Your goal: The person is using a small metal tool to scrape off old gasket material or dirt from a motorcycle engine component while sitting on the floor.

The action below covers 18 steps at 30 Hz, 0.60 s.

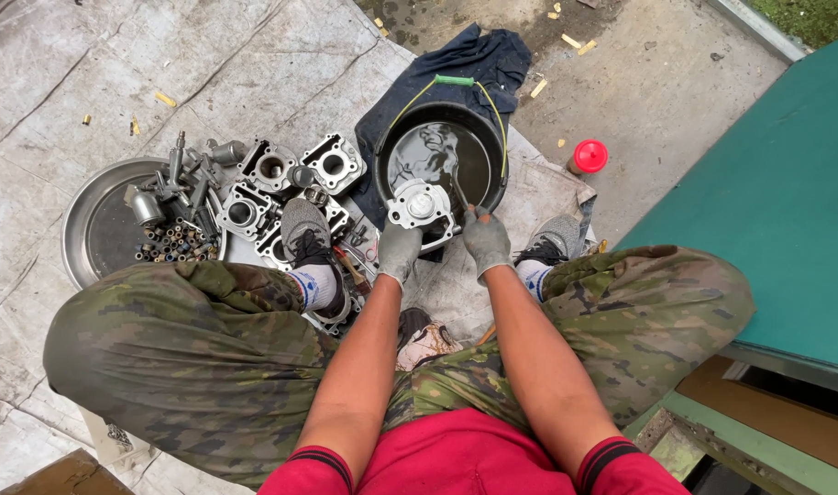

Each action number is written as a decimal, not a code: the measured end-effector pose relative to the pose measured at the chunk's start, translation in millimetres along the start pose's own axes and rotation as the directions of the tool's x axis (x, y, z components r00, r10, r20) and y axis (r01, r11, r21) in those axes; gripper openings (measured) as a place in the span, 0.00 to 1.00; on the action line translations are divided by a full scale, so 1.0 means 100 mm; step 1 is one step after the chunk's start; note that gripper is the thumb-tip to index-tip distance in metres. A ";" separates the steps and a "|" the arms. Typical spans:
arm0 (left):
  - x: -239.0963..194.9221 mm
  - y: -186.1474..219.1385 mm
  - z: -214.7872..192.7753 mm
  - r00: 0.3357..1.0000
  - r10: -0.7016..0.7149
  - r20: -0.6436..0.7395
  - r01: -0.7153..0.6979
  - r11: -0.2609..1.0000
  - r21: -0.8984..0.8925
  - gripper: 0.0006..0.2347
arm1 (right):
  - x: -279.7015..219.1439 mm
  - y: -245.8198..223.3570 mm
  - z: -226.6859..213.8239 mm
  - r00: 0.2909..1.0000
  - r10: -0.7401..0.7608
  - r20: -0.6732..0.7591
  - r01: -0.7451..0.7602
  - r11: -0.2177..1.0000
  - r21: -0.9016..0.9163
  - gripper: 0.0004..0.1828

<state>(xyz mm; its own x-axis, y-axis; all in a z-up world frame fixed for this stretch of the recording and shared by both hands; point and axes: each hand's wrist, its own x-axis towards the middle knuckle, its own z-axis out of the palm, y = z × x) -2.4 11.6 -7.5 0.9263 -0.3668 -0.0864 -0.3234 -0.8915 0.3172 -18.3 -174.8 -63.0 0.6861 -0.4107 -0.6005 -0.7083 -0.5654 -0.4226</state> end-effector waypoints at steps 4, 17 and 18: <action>-0.05 0.12 -0.24 0.997 -0.055 0.049 0.059 0.993 -0.105 0.14 | -0.04 -0.11 -0.29 0.998 -0.014 -0.068 0.013 1.000 -0.021 0.31; 0.08 -0.13 0.37 0.996 0.050 -0.071 -0.050 0.999 0.007 0.07 | -1.35 -0.58 -0.86 0.978 -0.145 -0.152 0.112 0.972 -0.207 0.26; 0.08 -0.16 0.40 0.994 0.066 -0.089 -0.064 0.998 0.027 0.06 | -1.40 -0.58 -0.82 0.975 -0.160 -0.152 0.126 0.969 -0.214 0.25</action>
<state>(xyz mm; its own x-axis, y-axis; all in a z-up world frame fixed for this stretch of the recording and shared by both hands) 2.9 12.5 -51.5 0.9165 -0.3997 0.0191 -0.3870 -0.8731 0.2967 -59.2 -143.6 101.3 0.8080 -0.4186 -0.4147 -0.5642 -0.7526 -0.3396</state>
